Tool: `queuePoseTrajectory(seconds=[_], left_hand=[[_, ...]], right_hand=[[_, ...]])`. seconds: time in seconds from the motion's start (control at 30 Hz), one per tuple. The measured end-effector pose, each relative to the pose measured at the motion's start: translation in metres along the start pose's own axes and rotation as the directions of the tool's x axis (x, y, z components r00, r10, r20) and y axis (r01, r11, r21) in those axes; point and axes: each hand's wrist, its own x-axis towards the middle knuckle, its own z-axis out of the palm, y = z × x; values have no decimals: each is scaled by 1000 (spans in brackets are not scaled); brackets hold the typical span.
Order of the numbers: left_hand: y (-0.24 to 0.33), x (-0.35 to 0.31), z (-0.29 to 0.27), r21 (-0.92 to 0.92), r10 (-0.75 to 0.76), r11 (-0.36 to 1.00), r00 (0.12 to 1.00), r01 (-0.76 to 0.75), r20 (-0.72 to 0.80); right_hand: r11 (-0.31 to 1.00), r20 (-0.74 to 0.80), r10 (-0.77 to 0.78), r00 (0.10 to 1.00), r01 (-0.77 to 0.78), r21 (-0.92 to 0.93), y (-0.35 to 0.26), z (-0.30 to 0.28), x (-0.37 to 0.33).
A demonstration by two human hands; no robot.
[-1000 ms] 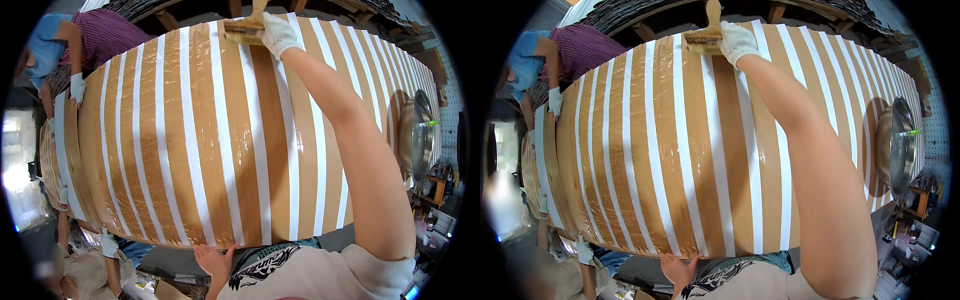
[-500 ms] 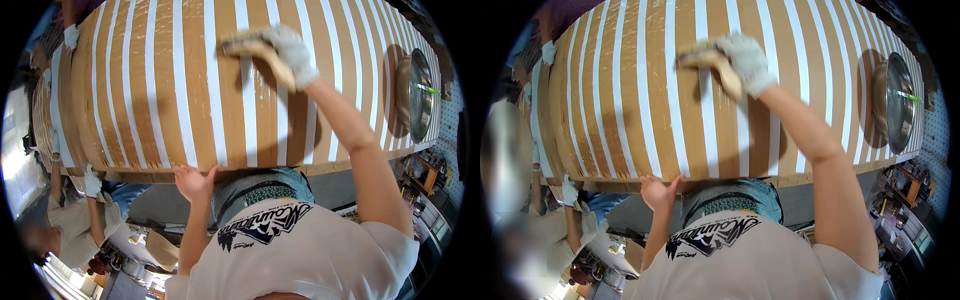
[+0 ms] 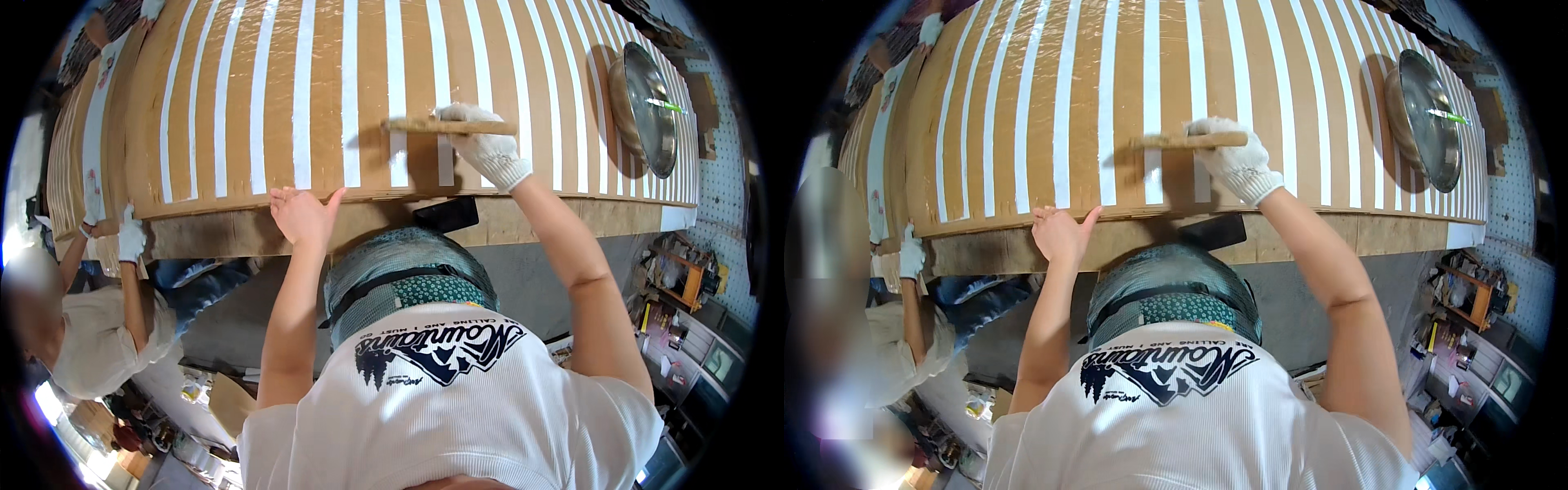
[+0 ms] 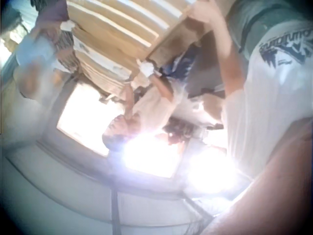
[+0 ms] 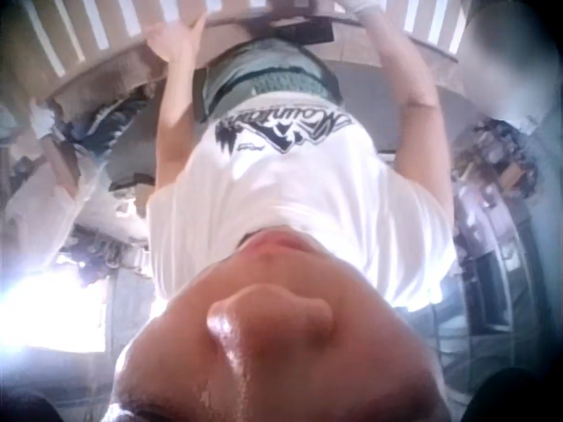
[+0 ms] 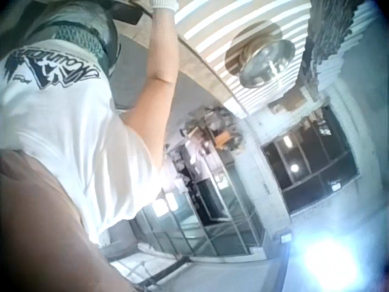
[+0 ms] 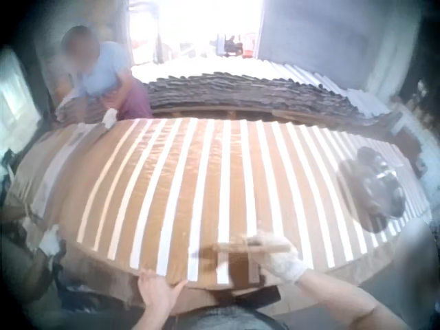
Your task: The person applies a clear liquid to a large curved wooden object using a brush. They repeatedly dip the brush into a metal bowl and spread the liquid over the surface in long strokes.
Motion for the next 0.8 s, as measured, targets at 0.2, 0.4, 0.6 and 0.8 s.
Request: queuePoseTrajectory(seconds=[0.2, 0.4, 0.6, 0.8], left_hand=[[-25, -22, 16, -242, 63, 966, 989, -94, -133], [-56, -34, 19, -662, -92, 749, 993, 17, -80], [-67, -7, 19, -428, -131, 903, 967, 25, -220], [-57, 3, 4, -263, -73, 961, 996, 84, 51]], right_hand=[[967, -112, -148, 983, 120, -223, -14, 40, -65], [999, 45, 42, 998, -41, -35, -62, 10, -30], [950, -169, -274, 947, 238, -204, -127, 59, 31], [967, 166, -237, 957, 249, -50, -105, 71, 12]])
